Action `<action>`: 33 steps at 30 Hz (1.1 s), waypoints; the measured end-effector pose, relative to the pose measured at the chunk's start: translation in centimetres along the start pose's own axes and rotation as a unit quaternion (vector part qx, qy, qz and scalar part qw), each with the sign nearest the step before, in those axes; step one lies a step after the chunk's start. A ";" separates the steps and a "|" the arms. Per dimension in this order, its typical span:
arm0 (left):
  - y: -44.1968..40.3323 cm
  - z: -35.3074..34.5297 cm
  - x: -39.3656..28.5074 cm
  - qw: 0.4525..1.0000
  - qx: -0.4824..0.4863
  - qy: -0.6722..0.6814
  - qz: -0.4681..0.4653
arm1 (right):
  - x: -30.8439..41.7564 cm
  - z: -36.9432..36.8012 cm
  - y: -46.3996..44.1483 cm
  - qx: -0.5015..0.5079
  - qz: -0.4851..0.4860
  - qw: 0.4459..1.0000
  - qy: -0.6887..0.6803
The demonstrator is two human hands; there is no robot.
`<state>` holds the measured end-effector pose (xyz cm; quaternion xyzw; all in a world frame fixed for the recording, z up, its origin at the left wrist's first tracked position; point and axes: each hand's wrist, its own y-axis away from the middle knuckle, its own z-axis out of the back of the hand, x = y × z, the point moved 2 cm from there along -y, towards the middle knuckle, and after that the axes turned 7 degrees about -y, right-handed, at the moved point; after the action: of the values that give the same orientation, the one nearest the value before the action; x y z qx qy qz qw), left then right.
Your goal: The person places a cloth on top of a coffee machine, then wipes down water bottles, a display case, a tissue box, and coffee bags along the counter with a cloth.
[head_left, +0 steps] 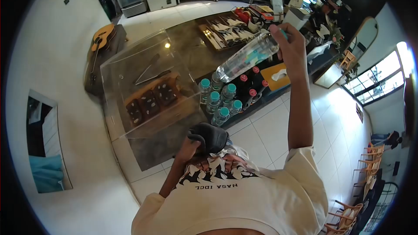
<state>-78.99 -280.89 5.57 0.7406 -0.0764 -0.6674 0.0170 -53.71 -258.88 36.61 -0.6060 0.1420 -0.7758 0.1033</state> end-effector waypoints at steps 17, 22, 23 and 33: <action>-2.8 -3.0 2.3 0.965 0.041 0.254 -0.045 | -10.3 -13.6 -9.1 0.255 0.177 0.886 0.345; -3.6 -5.5 -3.3 0.956 -0.058 0.286 -0.033 | -14.1 -15.6 -9.1 0.318 0.198 0.855 0.357; -3.6 -5.4 -3.1 0.956 -0.060 0.284 -0.030 | -14.4 -15.8 -8.9 0.334 0.188 0.856 0.347; -3.0 -4.6 -1.6 0.976 -0.055 0.212 0.013 | -15.5 -19.7 -5.5 0.409 0.215 0.792 0.399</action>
<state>-74.30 -278.03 7.27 0.8620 -0.0437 -0.4984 0.0818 -68.94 -246.66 20.00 -0.0974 -0.0338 -0.8923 0.4396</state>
